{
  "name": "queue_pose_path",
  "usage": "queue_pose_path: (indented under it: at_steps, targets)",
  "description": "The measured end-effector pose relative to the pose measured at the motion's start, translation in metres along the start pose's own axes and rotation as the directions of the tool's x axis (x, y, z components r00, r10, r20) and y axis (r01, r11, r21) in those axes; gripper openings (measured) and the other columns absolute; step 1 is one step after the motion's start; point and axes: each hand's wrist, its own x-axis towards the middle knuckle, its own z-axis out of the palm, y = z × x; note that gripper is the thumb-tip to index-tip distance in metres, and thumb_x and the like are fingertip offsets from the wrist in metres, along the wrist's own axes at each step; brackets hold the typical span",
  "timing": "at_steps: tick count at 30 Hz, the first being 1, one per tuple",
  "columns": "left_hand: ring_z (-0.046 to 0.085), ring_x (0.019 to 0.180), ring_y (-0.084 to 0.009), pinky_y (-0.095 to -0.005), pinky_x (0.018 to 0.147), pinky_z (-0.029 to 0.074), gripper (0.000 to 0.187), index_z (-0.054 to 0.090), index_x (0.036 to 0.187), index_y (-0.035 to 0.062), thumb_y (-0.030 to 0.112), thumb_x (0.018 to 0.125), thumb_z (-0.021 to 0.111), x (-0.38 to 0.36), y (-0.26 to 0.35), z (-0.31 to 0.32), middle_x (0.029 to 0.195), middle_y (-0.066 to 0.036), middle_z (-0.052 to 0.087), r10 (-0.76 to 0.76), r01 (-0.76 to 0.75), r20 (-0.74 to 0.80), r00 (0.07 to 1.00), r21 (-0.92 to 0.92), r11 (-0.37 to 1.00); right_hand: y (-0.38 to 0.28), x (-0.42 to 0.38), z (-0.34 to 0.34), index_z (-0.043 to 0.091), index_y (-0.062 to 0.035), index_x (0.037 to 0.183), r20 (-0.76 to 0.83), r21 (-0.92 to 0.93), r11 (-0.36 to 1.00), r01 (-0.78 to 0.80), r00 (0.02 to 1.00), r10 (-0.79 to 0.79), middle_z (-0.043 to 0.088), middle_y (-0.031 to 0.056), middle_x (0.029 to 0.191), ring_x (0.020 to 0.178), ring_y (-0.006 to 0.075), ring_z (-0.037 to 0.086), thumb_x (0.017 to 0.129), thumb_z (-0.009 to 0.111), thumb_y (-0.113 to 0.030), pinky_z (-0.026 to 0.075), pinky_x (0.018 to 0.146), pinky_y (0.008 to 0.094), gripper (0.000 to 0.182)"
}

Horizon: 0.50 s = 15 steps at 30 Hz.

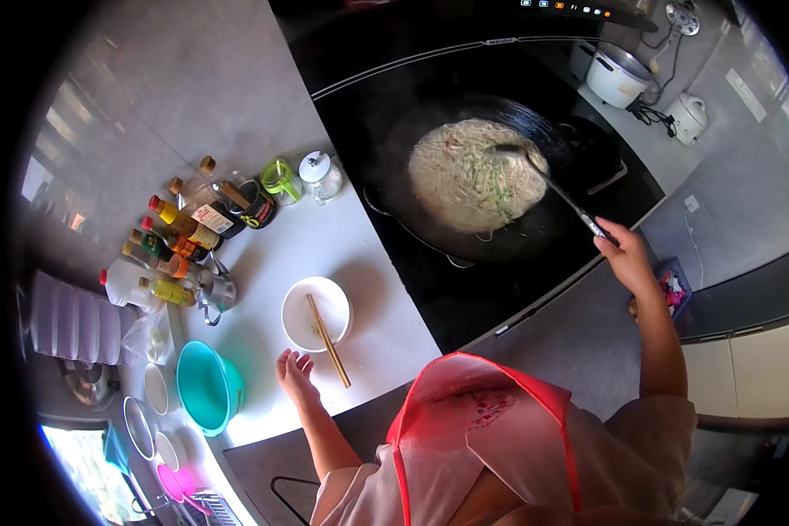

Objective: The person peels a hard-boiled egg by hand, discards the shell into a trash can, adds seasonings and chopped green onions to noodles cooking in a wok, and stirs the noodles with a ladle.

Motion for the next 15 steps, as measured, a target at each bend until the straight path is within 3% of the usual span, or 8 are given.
queue_pose_path:
  at_steps: [4,6,7,9,10,12,14,15]
  targets:
    - [0.057,0.074,-0.0171,-0.0278,0.063,0.048,0.023,0.048,0.108,0.0019,0.013,0.087,0.047,0.001,-0.001,0.000,0.091,-0.009,0.054,-0.027,0.027,-0.017,0.999,0.009,1.000,0.007,0.015,0.011,0.052,-0.0016,0.120,-0.076,0.026,0.997,-0.066,0.995,0.068,0.061,0.0061,0.086,0.069,0.0106,0.052,0.085,0.060,-0.016,0.043,0.065,0.0230,0.038]
    - [0.057,0.073,-0.0168,-0.0275,0.062,0.048,0.023,0.048,0.107,0.0017,0.012,0.087,0.047,0.003,-0.005,-0.004,0.090,-0.009,0.054,-0.031,0.031,-0.011,0.999,0.010,0.999,-0.015,0.011,0.010,0.053,-0.0046,0.118,-0.002,0.150,0.933,-0.327,0.943,0.331,0.058,0.0059,0.077,0.059,0.0113,0.051,0.088,0.056,-0.019,0.043,0.055,0.0263,0.034]
    - [0.057,0.072,-0.0165,-0.0272,0.061,0.048,0.023,0.048,0.107,0.0014,0.012,0.087,0.047,0.004,-0.007,-0.005,0.089,-0.009,0.054,-0.033,0.033,-0.006,0.999,0.010,0.999,-0.019,0.009,0.008,0.053,-0.0046,0.118,-0.003,0.148,0.933,-0.328,0.943,0.332,0.058,0.0059,0.077,0.059,0.0113,0.051,0.088,0.056,-0.019,0.043,0.055,0.0263,0.034]
    - [0.056,0.071,-0.0160,-0.0265,0.060,0.048,0.021,0.049,0.106,0.0014,0.011,0.087,0.047,0.006,-0.011,-0.006,0.088,-0.008,0.054,-0.038,0.038,-0.009,0.999,-0.020,0.999,-0.026,-0.001,0.005,0.054,-0.0070,0.109,0.287,0.326,0.755,-0.568,0.821,0.494,0.053,0.0053,0.068,0.047,0.0116,0.046,0.090,0.051,-0.021,0.038,0.041,0.0295,0.024]
    - [0.056,0.069,-0.0155,-0.0258,0.059,0.048,0.020,0.049,0.105,0.0014,0.010,0.087,0.048,0.006,-0.012,-0.007,0.088,-0.007,0.055,-0.040,0.039,-0.012,0.999,-0.049,0.998,-0.032,-0.007,0.006,0.054,-0.0070,0.109,0.286,0.324,0.756,-0.569,0.820,0.495,0.053,0.0053,0.068,0.047,0.0116,0.046,0.090,0.051,-0.021,0.038,0.041,0.0295,0.024]
    - [0.056,0.069,-0.0148,-0.0252,0.060,0.048,0.019,0.050,0.104,0.0016,0.010,0.087,0.048,0.006,-0.012,-0.006,0.086,-0.006,0.055,-0.047,0.046,-0.008,0.999,-0.034,0.998,-0.046,-0.019,0.010,0.051,-0.0092,0.097,0.503,0.551,0.450,-0.703,0.710,0.492,0.051,0.0057,0.064,0.040,0.0112,0.041,0.090,0.049,-0.022,0.031,0.034,0.0283,0.015]
    - [0.056,0.068,-0.0140,-0.0246,0.060,0.048,0.018,0.050,0.103,0.0019,0.011,0.087,0.049,0.005,-0.012,-0.006,0.085,-0.006,0.055,-0.052,0.052,-0.004,0.999,-0.019,0.998,-0.058,-0.026,0.007,0.050,-0.0094,0.093,0.555,0.568,0.384,-0.728,0.683,0.475,0.051,0.0061,0.066,0.041,0.0097,0.040,0.090,0.048,-0.024,0.029,0.034,0.0250,0.015]
    - [0.056,0.068,-0.0133,-0.0239,0.060,0.048,0.017,0.051,0.102,0.0023,0.011,0.087,0.049,0.005,-0.014,-0.007,0.085,-0.005,0.055,-0.055,0.055,-0.007,0.998,-0.008,0.998,-0.057,-0.028,0.006,0.050,-0.0093,0.096,0.640,0.604,0.230,-0.763,0.637,0.430,0.051,0.0060,0.068,0.041,0.0094,0.040,0.090,0.047,-0.024,0.029,0.034,0.0241,0.016]
